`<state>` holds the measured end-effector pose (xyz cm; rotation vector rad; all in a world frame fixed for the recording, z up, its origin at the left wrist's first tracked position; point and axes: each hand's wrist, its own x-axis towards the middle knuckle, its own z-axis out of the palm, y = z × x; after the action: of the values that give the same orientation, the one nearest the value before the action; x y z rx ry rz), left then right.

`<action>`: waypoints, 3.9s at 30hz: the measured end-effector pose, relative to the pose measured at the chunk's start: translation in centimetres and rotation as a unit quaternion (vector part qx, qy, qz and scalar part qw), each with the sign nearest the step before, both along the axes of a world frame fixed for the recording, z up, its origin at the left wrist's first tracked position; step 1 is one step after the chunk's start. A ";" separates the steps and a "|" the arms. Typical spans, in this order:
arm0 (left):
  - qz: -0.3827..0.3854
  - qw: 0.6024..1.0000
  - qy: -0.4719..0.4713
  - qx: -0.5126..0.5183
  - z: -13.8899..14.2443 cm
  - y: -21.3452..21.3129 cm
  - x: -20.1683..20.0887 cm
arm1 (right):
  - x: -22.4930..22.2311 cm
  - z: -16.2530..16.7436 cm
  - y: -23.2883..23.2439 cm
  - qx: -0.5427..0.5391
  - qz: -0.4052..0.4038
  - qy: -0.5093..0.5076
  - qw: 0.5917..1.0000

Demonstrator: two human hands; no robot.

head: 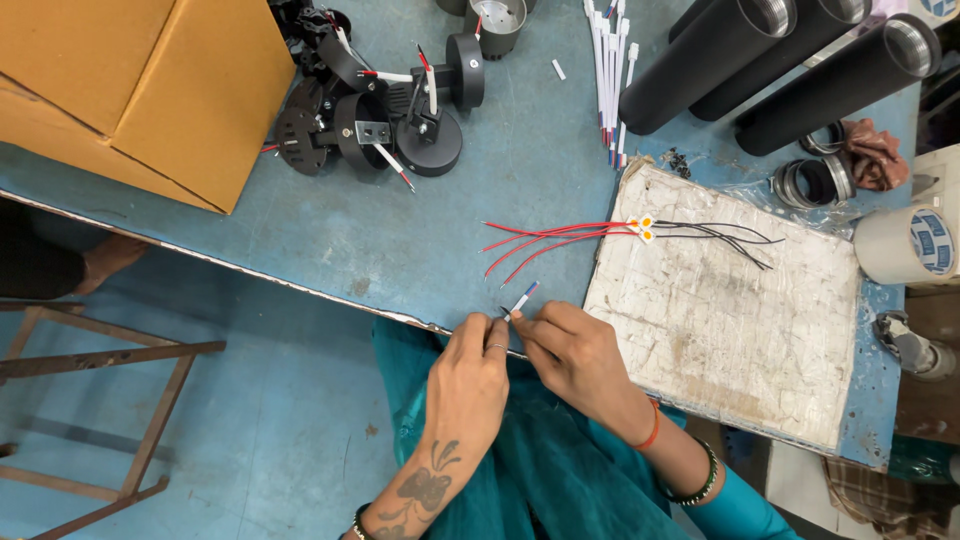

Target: The person strips the insulation from the ends of several red and blue wires using a green utility knife. They then insert the stripped ends into white plastic connectors and place the finished wires on the table.

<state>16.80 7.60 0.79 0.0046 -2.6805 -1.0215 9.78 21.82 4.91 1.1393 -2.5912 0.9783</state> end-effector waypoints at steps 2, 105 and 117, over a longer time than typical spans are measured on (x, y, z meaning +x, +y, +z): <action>0.009 1.000 -0.002 0.005 0.2 0.1 0.0 | 0.3 0.1 0.2 0.005 -0.005 0.003 1.000; -0.118 0.807 0.062 0.575 1.5 5.2 2.2 | 2.8 5.1 5.4 -0.154 0.020 0.058 0.986; -0.113 0.812 0.064 0.568 1.3 5.2 2.1 | 2.8 4.5 5.3 -0.171 0.012 0.081 0.982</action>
<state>18.92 12.78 2.06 -0.1407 -1.5792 -2.4088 12.57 27.10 9.39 1.1069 -2.1809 1.2200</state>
